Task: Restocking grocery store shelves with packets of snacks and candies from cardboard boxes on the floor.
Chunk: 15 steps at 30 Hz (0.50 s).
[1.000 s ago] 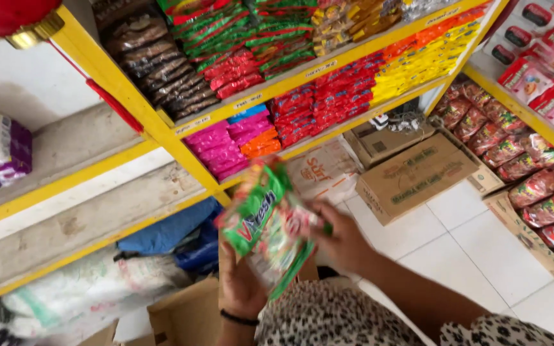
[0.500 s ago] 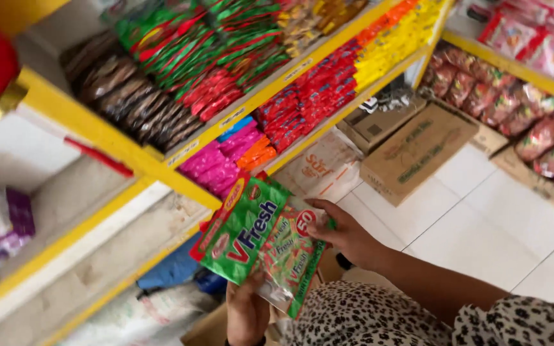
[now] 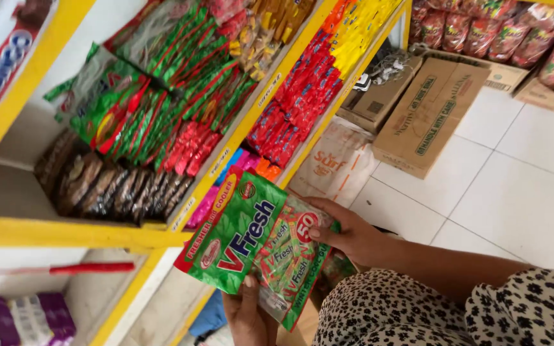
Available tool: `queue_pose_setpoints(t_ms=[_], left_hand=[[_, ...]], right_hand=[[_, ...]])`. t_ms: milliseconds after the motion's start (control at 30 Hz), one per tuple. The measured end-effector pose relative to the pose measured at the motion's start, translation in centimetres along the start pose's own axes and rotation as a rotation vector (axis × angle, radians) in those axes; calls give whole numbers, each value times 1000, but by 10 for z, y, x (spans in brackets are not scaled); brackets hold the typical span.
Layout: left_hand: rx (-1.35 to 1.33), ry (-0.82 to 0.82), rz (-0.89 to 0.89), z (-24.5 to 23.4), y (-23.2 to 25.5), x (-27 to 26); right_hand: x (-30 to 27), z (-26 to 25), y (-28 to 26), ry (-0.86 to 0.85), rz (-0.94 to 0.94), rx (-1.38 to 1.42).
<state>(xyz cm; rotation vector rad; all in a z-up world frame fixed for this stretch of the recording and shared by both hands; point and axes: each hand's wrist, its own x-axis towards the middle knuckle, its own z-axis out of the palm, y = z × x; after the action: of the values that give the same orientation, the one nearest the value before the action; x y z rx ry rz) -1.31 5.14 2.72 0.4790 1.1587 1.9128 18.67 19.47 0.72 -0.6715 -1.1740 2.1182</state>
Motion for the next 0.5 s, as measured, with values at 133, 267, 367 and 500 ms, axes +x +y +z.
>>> queue_pose_setpoints(t_ms=[133, 267, 367, 500], left_hand=[[60, -9, 51, 47, 19, 44], [157, -73, 48, 85, 38, 93], [220, -117, 78, 110, 48, 127], [300, -145, 140, 115, 53, 177]], right_hand=[[42, -14, -28, -20, -37, 103], [90, -26, -52, -39, -195, 59], [123, -35, -73, -5, -231, 99], [169, -51, -94, 4, -162, 7]])
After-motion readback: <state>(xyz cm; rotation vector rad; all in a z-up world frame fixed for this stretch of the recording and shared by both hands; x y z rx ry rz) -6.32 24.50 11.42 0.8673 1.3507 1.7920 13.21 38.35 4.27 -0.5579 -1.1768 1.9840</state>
